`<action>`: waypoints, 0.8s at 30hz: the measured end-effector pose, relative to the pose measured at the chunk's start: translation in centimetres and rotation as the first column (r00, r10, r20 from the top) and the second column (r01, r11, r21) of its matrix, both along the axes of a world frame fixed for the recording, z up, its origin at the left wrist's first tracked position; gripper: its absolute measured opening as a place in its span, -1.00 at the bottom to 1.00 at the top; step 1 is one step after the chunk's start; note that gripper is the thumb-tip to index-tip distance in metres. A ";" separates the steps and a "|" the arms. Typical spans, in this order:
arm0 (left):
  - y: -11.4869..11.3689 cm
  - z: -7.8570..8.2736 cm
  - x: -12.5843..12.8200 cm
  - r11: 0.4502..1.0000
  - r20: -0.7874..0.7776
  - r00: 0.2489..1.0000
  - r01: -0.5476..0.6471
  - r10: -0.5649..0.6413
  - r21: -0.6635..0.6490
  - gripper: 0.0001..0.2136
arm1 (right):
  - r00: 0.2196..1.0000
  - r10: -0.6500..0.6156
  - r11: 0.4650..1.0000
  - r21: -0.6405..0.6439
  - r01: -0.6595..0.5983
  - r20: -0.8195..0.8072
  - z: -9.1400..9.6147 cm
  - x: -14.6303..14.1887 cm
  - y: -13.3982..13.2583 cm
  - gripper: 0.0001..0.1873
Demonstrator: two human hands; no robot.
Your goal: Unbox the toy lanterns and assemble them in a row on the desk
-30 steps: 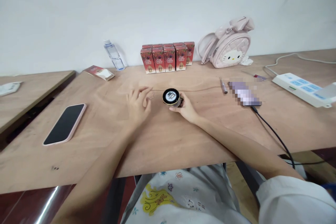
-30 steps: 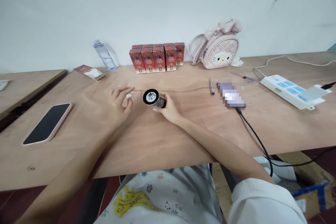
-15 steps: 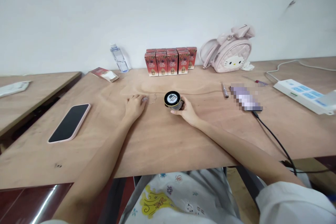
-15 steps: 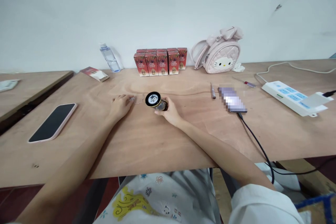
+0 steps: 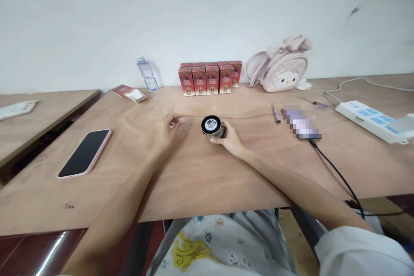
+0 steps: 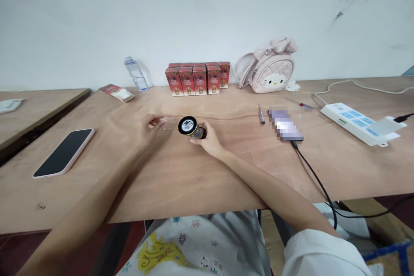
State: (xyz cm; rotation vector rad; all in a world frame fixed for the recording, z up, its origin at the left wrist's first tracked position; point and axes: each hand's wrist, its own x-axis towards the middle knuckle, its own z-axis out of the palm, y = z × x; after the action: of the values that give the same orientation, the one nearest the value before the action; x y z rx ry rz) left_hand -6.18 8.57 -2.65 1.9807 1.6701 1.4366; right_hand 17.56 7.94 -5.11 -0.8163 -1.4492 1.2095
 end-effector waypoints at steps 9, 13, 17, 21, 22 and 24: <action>-4.4 3.7 5.0 0.955 0.523 0.818 0.296 -0.238 -0.029 -0.77 | 0.994 0.028 0.995 0.087 -0.038 0.105 0.1 0.2 -0.3 -0.48; -4.3 3.9 5.1 0.942 0.703 0.676 0.334 -0.219 -0.027 -0.73 | 0.992 0.035 0.995 0.085 -0.045 0.121 0.0 0.2 -0.3 -0.48; -4.2 4.1 4.8 0.918 0.798 0.559 0.395 -0.225 -0.018 -0.67 | 0.989 0.050 0.995 0.080 -0.061 0.140 0.0 0.3 -0.3 -0.48; -4.6 4.4 5.1 0.904 0.812 0.551 0.421 -0.192 -0.072 -0.69 | 0.989 0.041 0.995 0.085 -0.054 0.144 0.0 0.3 -0.3 -0.48; -4.7 4.5 5.2 0.904 0.801 0.570 0.417 -0.182 -0.091 -0.69 | 0.989 0.040 0.995 0.086 -0.053 0.143 0.0 0.3 -0.3 -0.49; -5.0 4.6 5.4 0.905 0.761 0.623 0.408 -0.182 -0.118 -0.67 | 0.990 0.045 0.995 0.083 -0.056 0.132 0.1 0.3 -0.3 -0.49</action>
State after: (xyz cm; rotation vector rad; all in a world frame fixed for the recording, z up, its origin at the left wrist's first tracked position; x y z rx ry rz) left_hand -0.79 3.56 1.92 1.1698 1.0290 1.4717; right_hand 17.85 7.64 -5.00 -0.8158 -1.6257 1.1401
